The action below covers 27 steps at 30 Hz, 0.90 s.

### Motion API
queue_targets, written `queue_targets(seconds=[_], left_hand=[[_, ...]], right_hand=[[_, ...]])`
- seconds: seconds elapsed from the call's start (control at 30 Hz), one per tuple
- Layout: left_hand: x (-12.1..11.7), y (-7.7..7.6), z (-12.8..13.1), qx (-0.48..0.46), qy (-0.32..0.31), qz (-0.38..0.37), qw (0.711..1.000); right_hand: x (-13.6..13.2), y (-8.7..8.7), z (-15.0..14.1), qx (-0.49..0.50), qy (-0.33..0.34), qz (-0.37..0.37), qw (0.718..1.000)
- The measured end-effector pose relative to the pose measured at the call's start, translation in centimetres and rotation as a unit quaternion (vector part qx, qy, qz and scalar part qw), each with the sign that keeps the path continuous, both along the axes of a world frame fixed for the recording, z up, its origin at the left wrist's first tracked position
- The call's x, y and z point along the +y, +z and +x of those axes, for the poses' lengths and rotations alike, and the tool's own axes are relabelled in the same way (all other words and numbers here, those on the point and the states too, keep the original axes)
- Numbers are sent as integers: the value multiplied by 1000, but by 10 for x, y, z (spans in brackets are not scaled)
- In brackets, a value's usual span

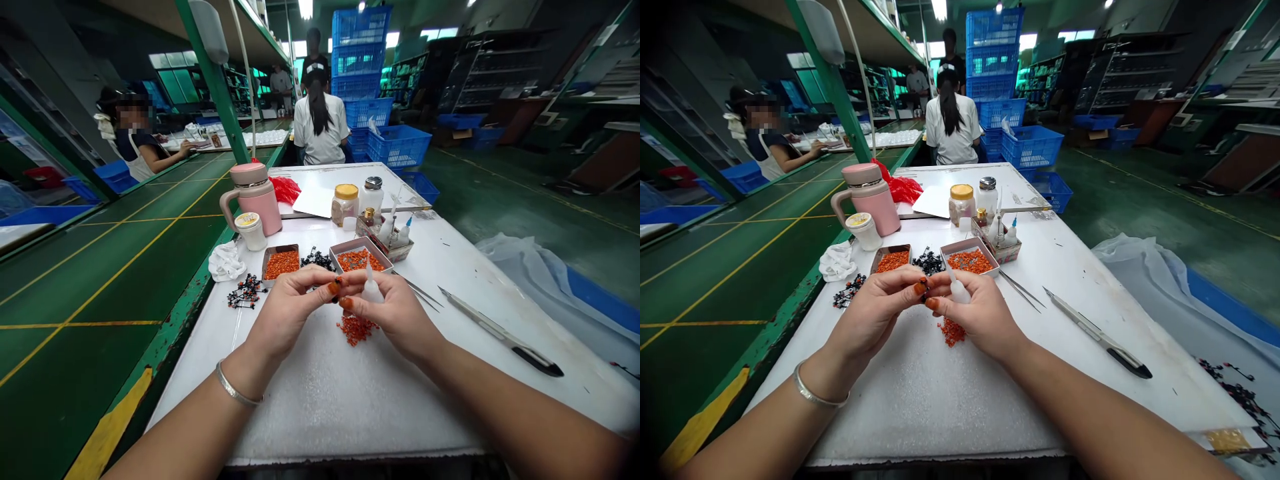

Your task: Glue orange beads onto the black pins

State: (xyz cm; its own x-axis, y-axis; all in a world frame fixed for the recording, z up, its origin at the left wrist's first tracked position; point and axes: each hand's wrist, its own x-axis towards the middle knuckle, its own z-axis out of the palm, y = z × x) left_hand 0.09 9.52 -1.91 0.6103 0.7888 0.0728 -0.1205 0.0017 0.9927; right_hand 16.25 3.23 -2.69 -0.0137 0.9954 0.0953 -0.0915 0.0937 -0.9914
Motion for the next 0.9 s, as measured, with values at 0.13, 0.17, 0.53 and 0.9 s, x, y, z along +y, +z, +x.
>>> queue_targets(seconds=[0.13,0.17,0.53,0.9], left_hand=[[1,-1,1,-16,-19,-40,999],[1,-2,1,-20,-20,-52,998],[0,1,4,28,64,31,997],[4,-5,4,93,-14,25,995]], right_hand=[[0,-1,1,-12,-18,-17,1000],[0,-1,2,-19,-21,-18,999],[3,-5,6,-7,-50,-33,998],[-5,1,6,-235,-137,119,955]])
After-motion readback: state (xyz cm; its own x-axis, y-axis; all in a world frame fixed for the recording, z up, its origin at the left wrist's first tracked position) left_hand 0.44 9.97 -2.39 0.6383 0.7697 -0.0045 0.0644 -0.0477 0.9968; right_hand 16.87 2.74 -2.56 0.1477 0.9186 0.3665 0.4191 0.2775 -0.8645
